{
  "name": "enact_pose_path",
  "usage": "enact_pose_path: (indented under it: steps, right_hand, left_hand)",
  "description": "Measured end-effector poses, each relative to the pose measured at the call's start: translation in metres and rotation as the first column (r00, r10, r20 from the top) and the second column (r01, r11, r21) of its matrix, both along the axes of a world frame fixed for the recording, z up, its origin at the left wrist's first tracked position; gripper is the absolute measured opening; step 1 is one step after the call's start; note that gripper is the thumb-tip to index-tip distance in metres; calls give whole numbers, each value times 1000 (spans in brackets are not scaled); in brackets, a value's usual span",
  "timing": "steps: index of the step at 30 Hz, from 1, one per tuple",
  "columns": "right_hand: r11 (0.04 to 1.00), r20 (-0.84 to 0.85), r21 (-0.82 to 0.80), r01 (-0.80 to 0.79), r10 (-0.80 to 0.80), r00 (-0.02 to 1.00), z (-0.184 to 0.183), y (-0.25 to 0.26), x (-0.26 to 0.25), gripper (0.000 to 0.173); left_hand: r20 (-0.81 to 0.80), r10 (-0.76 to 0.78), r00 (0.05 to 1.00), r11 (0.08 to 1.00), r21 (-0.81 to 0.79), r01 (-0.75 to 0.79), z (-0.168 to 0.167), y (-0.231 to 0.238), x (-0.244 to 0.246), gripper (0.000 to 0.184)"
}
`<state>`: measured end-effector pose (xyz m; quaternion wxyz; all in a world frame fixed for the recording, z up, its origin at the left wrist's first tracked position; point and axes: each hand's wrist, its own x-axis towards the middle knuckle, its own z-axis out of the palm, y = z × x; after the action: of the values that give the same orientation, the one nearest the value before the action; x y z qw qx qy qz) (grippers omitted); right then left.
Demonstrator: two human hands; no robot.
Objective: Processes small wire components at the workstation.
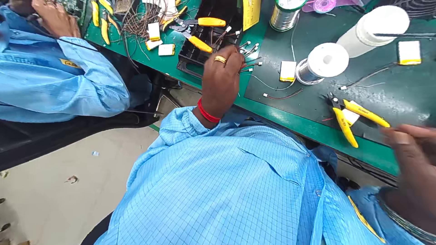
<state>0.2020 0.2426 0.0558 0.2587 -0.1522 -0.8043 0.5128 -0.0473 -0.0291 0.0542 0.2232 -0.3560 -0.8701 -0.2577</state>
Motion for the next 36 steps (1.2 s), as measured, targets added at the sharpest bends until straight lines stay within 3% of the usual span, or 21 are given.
enact_pose_path:
  steps: [3, 6, 8, 11, 13, 16, 19, 23, 25, 27, 29, 32, 36]
  right_hand:
    - [984, -45, -71, -163, 160, 986, 0, -31, -27, 18]
    - [956, -50, -203, -214, 208, 977, 0, -47, -43, 35]
    - [942, -56, -250, -222, 215, 975, -1, -51, -49, 38]
    - [956, -84, -221, -194, 179, 980, -4, -56, -49, 15]
    - [965, -123, -198, -170, 148, 981, -8, -57, -48, 8]
    - [972, -160, -193, -137, 107, 981, -12, -60, -47, 11]
    - [968, -155, -204, -148, 117, 981, -10, -62, -48, 33]
    - [989, -182, -104, -105, 85, 980, -13, -61, -49, 13]
    - [992, -190, -88, -94, 76, 979, -14, -60, -49, 11]
    - [991, -197, -100, -86, 65, 978, -14, -61, -48, 11]
    - [991, -206, -108, -80, 56, 977, -14, -62, -48, 12]
    - [990, -214, -117, -78, 52, 975, -14, -62, -49, 12]
    - [986, -187, -156, -67, 37, 982, -14, -64, -48, 11]
  left_hand:
    - [211, -400, 892, 896, 295, 332, -3, 19, 24, 18]
    - [239, -607, 758, 779, 370, 507, -8, 41, 47, 17]
    - [227, -654, 722, 746, 353, 565, -9, 51, 54, 16]
    - [239, -700, 673, 706, 368, 605, -11, 59, 58, 15]
    - [299, -716, 631, 690, 442, 574, -12, 61, 60, 14]
    - [402, -708, 581, 700, 510, 500, -15, 64, 60, 14]
    - [385, -718, 580, 691, 495, 527, -16, 66, 61, 15]
    - [362, -718, 595, 692, 469, 549, -17, 67, 62, 15]
    - [414, -729, 545, 678, 543, 496, -17, 68, 62, 14]
    - [541, -744, 393, 665, 658, 353, -13, 69, 66, 24]
    - [671, -727, 145, 687, 712, 149, -7, 68, 68, 41]
    - [715, -680, -161, 730, 682, -49, -7, 67, 70, 33]
    - [683, -659, -315, 745, 650, -150, -9, 69, 74, 15]
